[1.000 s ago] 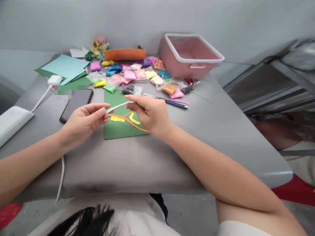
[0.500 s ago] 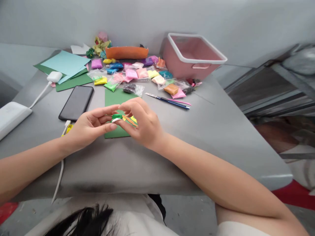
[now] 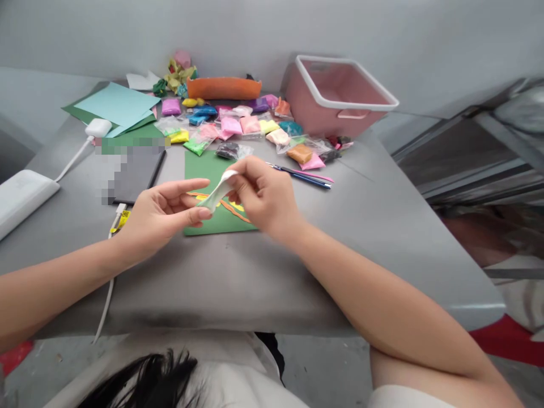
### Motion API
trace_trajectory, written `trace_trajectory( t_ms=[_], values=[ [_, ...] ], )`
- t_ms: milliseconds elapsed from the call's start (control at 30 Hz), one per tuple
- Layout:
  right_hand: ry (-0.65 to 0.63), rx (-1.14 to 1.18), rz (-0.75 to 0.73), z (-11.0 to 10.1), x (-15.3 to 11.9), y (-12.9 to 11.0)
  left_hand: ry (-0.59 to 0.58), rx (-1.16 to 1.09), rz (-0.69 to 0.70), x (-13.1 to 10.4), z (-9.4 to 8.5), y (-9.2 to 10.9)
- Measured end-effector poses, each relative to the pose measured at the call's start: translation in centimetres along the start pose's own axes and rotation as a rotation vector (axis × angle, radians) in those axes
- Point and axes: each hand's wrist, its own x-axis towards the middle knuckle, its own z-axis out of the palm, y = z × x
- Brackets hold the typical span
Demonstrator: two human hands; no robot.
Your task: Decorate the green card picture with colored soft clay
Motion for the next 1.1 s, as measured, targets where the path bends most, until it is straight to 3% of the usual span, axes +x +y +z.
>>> trace_trajectory(
  t_ms=[133, 267, 333, 467, 567, 633, 800, 1000, 1100],
  values=[
    [0.147, 0.012, 0.043, -1.4, 1.8, 1.9, 0.012, -0.049, -0.036, -0.1, -0.4, -0.4],
    [0.220, -0.108, 0.024, -1.5, 1.6, 1.9, -0.069, -0.172, -0.044, 0.0, -0.5, -0.9],
    [0.172, -0.194, -0.046, -0.7, 0.7, 1.4, -0.114, -0.207, -0.047, 0.1, -0.4, -1.0],
    [-0.063, -0.305, -0.313, 1.3, -1.2, 0.6, -0.092, -0.161, -0.041, 0.3, -0.4, -0.7],
    [-0.087, -0.364, -0.498, 2.0, -2.0, 0.2, -0.072, -0.098, -0.031, 0.4, -0.3, -0.2],
    [-0.082, -0.407, -0.536, 2.0, -2.2, 0.0, -0.057, -0.043, -0.035, 0.5, -0.3, 0.1],
    [-0.074, -0.414, -0.485, 1.3, -1.9, 0.0, -0.047, 0.078, -0.059, 0.5, -0.1, 0.1],
    [-0.013, -0.248, -0.194, -0.1, -0.2, 1.5, -0.012, -0.066, -0.030, 0.5, -0.5, -0.9],
    [-0.136, -0.159, -0.276, -0.3, 0.0, 2.2, -0.049, -0.203, -0.051, 0.6, -0.6, -1.2]
  ],
)
